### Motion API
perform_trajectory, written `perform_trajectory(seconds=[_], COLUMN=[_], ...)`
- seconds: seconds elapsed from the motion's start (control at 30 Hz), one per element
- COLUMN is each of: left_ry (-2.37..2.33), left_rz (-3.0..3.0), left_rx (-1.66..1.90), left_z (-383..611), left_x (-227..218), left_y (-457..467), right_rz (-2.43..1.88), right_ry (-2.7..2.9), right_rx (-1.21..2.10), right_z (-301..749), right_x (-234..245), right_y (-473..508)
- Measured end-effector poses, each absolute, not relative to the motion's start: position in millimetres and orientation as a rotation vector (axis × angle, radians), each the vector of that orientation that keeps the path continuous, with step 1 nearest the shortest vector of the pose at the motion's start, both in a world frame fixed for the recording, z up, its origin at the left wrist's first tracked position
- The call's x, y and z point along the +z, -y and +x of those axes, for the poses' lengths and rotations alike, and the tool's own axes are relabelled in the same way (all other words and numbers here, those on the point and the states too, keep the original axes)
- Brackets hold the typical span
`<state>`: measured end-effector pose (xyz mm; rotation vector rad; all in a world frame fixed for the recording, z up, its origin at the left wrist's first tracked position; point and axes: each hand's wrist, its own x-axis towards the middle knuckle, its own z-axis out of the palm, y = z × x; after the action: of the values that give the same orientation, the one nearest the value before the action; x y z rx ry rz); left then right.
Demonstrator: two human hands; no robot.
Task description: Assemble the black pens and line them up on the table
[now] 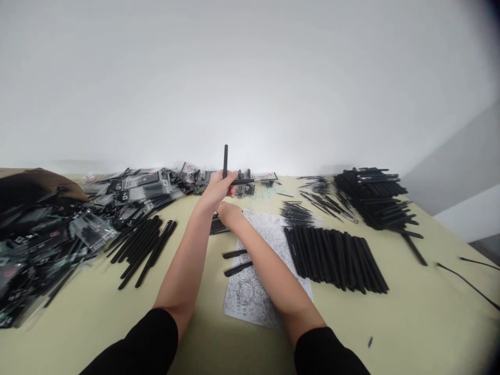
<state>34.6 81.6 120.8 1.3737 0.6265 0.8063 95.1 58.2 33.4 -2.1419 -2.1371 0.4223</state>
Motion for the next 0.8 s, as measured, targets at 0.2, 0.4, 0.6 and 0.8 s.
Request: perform_trajectory(seconds=[0.2,0.4,0.6,0.8], left_ry=[-0.614,-0.674,-0.659,-0.66], left_rz=[1.393,1.363,1.381,1.358], left_rx=[0.795,0.772,0.778,0.785], left_z=[35.1,34.5,34.9,34.4], left_x=[120.0,126.8,126.7,126.2], left_y=[-81.5,-78.9,-78.9,-78.7], right_rz=[-2.161,-2.242,-2.259,-2.156], right_ry=[2.112,1.93,1.678,1.5], right_rx=[0.469,0.416,0.255,0.178], right_z=[98.8,132.2,175.3,194.8], right_x=[46.2,85.3,120.8,144.3], right_y=[-56.3,-36.7,-3.6,34.1])
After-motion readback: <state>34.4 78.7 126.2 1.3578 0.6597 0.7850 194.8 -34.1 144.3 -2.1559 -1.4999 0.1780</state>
